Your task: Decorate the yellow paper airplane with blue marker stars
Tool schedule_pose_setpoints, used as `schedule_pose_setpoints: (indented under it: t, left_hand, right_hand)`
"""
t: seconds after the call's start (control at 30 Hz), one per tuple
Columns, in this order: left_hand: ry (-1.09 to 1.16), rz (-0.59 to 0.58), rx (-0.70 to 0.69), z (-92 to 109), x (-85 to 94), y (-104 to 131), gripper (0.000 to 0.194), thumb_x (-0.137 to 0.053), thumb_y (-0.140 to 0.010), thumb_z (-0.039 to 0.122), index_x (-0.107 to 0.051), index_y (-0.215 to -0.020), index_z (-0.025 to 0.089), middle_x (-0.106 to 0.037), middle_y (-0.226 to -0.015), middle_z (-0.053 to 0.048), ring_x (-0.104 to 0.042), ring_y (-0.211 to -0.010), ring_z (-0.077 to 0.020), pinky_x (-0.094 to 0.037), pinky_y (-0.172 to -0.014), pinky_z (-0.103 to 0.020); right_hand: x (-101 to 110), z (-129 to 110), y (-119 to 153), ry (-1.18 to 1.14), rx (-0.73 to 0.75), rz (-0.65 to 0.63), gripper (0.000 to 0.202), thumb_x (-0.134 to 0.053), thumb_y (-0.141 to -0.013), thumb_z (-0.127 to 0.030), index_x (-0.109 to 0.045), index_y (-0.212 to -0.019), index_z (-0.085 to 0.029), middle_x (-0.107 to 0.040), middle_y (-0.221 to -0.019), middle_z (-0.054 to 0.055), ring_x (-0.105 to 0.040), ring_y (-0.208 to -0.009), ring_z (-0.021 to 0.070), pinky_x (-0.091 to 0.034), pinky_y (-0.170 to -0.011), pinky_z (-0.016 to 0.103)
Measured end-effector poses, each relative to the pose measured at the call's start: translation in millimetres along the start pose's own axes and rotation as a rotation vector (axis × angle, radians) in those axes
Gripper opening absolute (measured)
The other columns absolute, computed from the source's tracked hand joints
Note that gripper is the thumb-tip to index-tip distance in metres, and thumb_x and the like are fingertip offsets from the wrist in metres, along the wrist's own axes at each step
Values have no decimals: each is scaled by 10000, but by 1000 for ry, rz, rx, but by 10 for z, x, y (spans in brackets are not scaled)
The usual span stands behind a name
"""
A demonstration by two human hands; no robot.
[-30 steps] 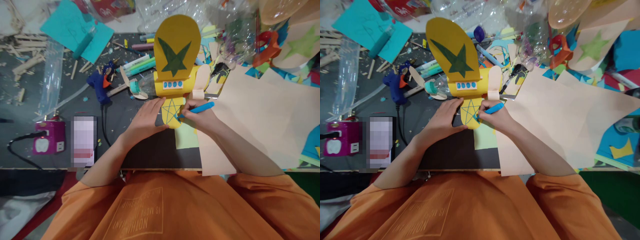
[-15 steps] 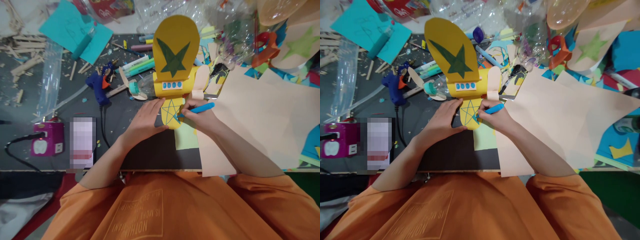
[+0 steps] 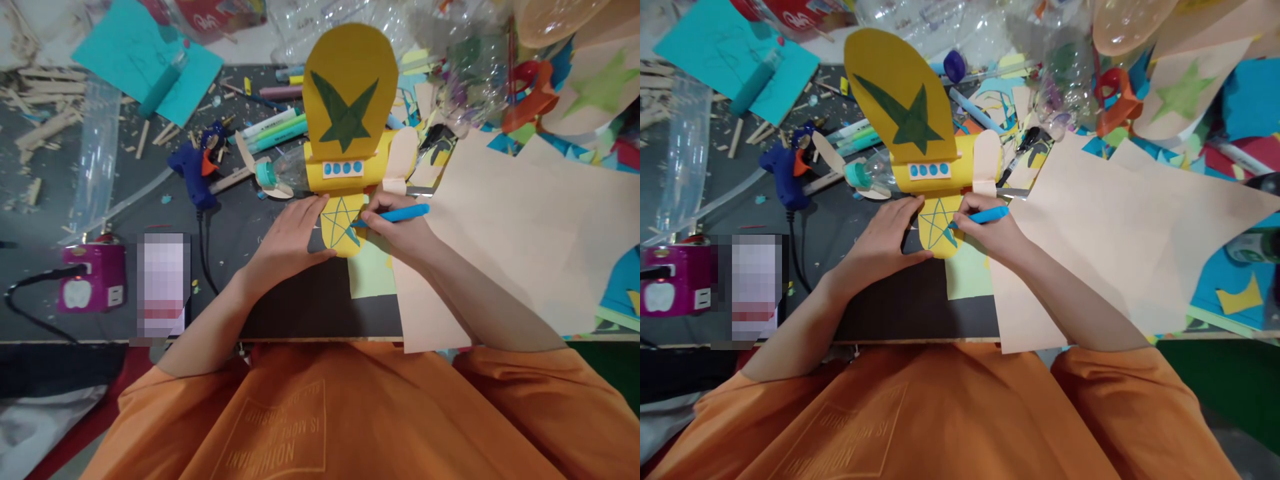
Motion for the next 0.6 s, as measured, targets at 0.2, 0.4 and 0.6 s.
schedule_pose_setpoints:
  t: [0.2,0.4,0.6]
  left_hand:
    - [7,-16,7,-7,-7,-5,905,-685,-881,659,-389,-1578,163,-494,-1570,-168,-440,-1455,-374,-334,-1244,-501]
    - [8,-45,8,10,-10,-15,925,-703,-876,647,-377,-1578,141,-485,-1582,-171,-429,-1471,-362,-325,-1255,-487]
    - [7,-33,8,10,-10,-12,911,-713,-876,622,-377,-1577,147,-488,-1581,-176,-436,-1463,-374,-323,-1254,-512]
  right_hand:
    - [-30,-12,-3,-29,-42,-34,195,-640,-703,-231,-504,-563,-222,-520,-560,-22,-410,-550,108,-323,-528,283]
    - [-22,26,2,-121,-77,-6,153,-635,-676,-271,-531,-574,-226,-527,-571,-16,-469,-543,120,-409,-535,296]
    - [-17,-8,8,-45,-49,-3,170,-629,-695,-244,-519,-568,-218,-551,-586,-4,-456,-569,118,-359,-537,286]
Point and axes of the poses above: each hand's wrist, its own y-axis away from the middle knuckle, its own x-axis out of the back of the hand, z = x × y, the point moved 10 cm from there along -y, towards the middle knuckle
